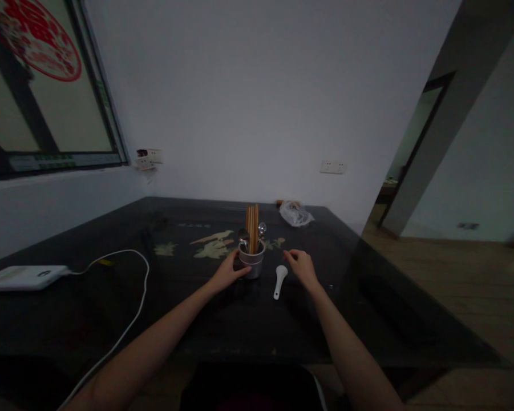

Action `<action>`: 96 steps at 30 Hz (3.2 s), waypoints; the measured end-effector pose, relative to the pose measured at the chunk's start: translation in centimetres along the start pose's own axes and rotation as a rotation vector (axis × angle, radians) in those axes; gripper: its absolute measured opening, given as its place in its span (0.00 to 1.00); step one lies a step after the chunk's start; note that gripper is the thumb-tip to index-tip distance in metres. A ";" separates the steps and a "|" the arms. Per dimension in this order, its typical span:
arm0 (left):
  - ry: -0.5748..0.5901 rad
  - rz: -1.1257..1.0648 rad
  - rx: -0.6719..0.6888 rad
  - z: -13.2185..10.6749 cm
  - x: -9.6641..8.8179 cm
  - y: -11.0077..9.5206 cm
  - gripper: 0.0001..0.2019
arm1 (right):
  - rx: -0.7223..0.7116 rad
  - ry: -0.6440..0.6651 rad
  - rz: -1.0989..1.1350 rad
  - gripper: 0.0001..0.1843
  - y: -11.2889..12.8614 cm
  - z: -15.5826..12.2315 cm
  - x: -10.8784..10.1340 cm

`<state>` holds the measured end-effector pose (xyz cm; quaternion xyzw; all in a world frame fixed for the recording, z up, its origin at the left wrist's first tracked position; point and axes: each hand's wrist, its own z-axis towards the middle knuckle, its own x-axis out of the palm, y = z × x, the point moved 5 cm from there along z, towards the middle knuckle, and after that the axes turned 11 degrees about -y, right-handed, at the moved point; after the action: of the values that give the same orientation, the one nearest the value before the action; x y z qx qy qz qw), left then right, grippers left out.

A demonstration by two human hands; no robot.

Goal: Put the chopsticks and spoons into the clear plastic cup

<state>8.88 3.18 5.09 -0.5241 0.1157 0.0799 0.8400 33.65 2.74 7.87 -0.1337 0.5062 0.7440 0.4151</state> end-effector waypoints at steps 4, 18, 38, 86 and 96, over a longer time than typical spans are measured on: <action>0.018 -0.055 -0.009 -0.1 0.2 -0.1 0.32 | 0.006 0.013 -0.031 0.18 -0.1 -0.1 0.3; -0.061 -0.072 0.048 0.1 -0.4 -0.8 0.31 | 0.017 0.024 -0.058 0.18 -0.1 -0.1 0.4; -0.305 0.185 0.468 -2.2 -3.1 -8.8 0.07 | 0.064 0.000 -0.063 0.16 -0.4 0.1 -0.4; 0.335 0.887 0.131 -2.4 10.8 -8.0 0.15 | 0.117 -0.081 -0.023 0.16 -3.0 1.6 -2.0; 0.615 0.151 0.060 -2.3 6.2 -12.2 0.17 | 0.162 -0.048 -0.059 0.15 -3.7 1.7 -1.8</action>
<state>17.73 -4.13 12.86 -0.4886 0.4052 -0.0238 0.7723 37.90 3.87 7.37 -0.0967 0.5503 0.6911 0.4585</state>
